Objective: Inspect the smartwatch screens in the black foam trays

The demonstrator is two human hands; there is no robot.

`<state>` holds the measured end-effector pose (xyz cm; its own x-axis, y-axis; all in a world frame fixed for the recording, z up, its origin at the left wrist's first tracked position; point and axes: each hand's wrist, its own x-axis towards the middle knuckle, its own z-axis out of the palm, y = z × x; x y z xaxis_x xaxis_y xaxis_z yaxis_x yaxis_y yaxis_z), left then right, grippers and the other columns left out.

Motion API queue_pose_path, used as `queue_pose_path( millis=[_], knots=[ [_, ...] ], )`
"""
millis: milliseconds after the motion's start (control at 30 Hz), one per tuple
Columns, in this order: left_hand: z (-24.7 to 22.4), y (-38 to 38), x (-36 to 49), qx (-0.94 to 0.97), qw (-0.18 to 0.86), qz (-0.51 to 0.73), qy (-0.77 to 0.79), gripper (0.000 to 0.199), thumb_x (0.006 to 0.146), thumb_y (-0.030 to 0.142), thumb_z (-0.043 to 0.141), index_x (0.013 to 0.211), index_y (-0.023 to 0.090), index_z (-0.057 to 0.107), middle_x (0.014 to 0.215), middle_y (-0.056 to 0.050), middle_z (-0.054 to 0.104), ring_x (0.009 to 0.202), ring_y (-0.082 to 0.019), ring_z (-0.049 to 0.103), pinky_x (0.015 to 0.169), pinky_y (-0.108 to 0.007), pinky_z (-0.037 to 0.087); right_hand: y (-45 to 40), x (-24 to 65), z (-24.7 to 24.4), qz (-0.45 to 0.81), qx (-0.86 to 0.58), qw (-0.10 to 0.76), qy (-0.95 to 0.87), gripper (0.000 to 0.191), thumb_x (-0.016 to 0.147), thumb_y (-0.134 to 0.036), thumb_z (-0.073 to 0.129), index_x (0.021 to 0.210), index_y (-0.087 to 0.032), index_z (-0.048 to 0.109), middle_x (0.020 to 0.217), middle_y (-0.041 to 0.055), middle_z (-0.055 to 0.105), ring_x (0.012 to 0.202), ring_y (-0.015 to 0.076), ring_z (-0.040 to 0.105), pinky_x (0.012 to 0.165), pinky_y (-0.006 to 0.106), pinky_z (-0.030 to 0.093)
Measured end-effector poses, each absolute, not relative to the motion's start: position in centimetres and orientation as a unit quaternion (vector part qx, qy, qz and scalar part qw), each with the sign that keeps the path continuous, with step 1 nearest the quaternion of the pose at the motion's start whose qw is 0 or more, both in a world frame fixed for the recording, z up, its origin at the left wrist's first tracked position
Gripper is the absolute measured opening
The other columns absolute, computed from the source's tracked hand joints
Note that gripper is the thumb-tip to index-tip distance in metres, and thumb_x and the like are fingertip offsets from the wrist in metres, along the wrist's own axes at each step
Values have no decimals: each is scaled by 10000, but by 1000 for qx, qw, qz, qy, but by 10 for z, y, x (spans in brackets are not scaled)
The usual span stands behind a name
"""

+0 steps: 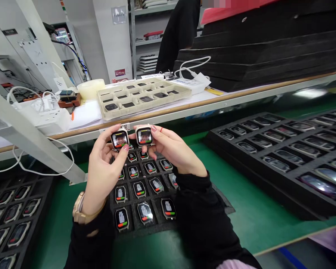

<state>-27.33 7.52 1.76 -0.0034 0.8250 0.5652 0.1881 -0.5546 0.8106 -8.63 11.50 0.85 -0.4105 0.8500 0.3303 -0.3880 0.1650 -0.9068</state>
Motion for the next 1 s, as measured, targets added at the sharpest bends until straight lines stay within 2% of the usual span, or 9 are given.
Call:
queue_pose_path(
  millis=[233,433,667,867,1000],
  knots=[
    [22,70,-276,661,256,590,387,475,871,263,726,1322,252,576,1361,-87,608,1155,-229,654,943,-308,582,112,-80,11,616,-189,502,-577,362,1004,-433,583,1219,-152,660,1192,148,666,733,149,588,470,187,443],
    [23,66,-271,649,269,588,401,443,874,280,718,1297,252,589,1346,-88,620,1131,-233,664,924,-318,592,107,-77,18,593,-205,471,-621,351,891,-250,720,1225,-156,663,1248,128,653,728,133,574,508,190,472],
    [22,66,-269,650,285,581,397,433,864,294,732,1280,266,612,1310,-79,642,1080,-220,681,882,-302,599,108,-77,17,587,-206,469,-628,370,885,-236,717,1242,-158,663,1220,125,659,713,128,577,496,186,474],
    [20,68,-269,639,280,588,410,312,941,344,640,1246,277,642,1280,-68,663,946,-181,703,855,-309,605,110,-79,14,596,-199,477,-615,315,935,-280,673,1226,-158,680,1145,114,673,692,115,583,469,163,453],
    [20,69,-270,640,302,585,395,376,900,324,694,1263,260,619,1288,-80,659,1053,-209,691,915,-322,591,109,-83,14,602,-212,484,-599,334,927,-303,685,1227,-158,675,1130,112,668,693,118,581,451,162,440]
  ],
)
